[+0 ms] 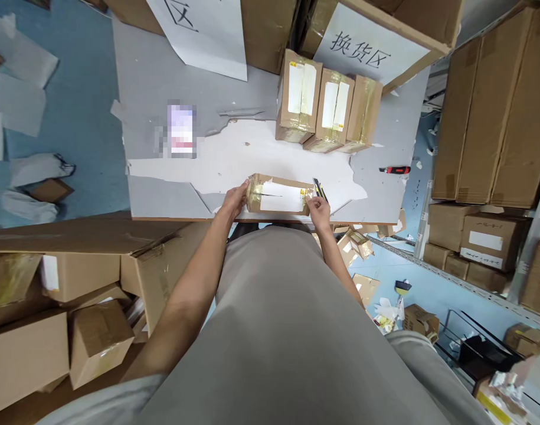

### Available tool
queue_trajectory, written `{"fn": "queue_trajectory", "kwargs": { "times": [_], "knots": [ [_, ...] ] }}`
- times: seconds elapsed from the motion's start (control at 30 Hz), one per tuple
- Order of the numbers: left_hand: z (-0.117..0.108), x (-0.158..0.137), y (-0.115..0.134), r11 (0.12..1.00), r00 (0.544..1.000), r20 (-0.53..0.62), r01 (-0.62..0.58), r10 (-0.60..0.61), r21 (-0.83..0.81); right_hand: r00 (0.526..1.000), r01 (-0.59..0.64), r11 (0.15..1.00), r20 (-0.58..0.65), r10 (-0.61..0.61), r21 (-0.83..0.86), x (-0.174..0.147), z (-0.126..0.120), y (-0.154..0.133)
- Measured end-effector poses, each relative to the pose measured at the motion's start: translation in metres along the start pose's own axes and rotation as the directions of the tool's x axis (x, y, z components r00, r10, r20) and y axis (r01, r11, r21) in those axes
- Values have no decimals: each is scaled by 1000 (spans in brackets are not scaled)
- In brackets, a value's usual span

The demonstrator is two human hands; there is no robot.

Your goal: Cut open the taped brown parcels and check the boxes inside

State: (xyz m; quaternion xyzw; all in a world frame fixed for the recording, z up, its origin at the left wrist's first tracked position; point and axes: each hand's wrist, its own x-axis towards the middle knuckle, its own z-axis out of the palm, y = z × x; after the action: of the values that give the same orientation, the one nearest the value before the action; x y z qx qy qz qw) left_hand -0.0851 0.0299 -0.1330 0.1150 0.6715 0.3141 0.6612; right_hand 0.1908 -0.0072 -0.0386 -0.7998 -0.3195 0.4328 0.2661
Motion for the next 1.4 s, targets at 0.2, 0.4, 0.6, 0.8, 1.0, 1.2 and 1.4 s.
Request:
{"fn": "queue_trajectory", "kwargs": {
  "times": [0.2, 0.4, 0.6, 0.8, 1.0, 1.2, 1.4],
  "knots": [
    [-18, -47, 19, 937, 953, 87, -300, 289, 179, 999, 44, 999, -13, -44, -17, 0, -2, -1],
    [1, -90, 28, 751, 893, 93, -423, 440, 507, 993, -67, 990, 105, 54, 122, 3, -5, -4],
    [16, -109, 30, 750, 921, 23, -331, 389, 572, 972, -152, 969, 206, 111, 194, 1, -1, -1],
    [14, -104, 29, 687, 904, 79, -375, 421, 622, 969, 8, 988, 244, -45, 151, 2, 4, 8],
    [2, -103, 29, 555, 897, 144, -378, 419, 741, 950, 305, 916, 149, -274, -259, 14, -1, 0],
    [33, -105, 39, 267, 897, 114, -245, 427, 932, 845, 532, 661, 275, -459, -529, 27, 9, -25],
    [30, -88, 37, 304, 858, 125, -308, 499, 902, 912, 409, 823, 148, -382, -393, 89, 14, -29]
  ]
}}
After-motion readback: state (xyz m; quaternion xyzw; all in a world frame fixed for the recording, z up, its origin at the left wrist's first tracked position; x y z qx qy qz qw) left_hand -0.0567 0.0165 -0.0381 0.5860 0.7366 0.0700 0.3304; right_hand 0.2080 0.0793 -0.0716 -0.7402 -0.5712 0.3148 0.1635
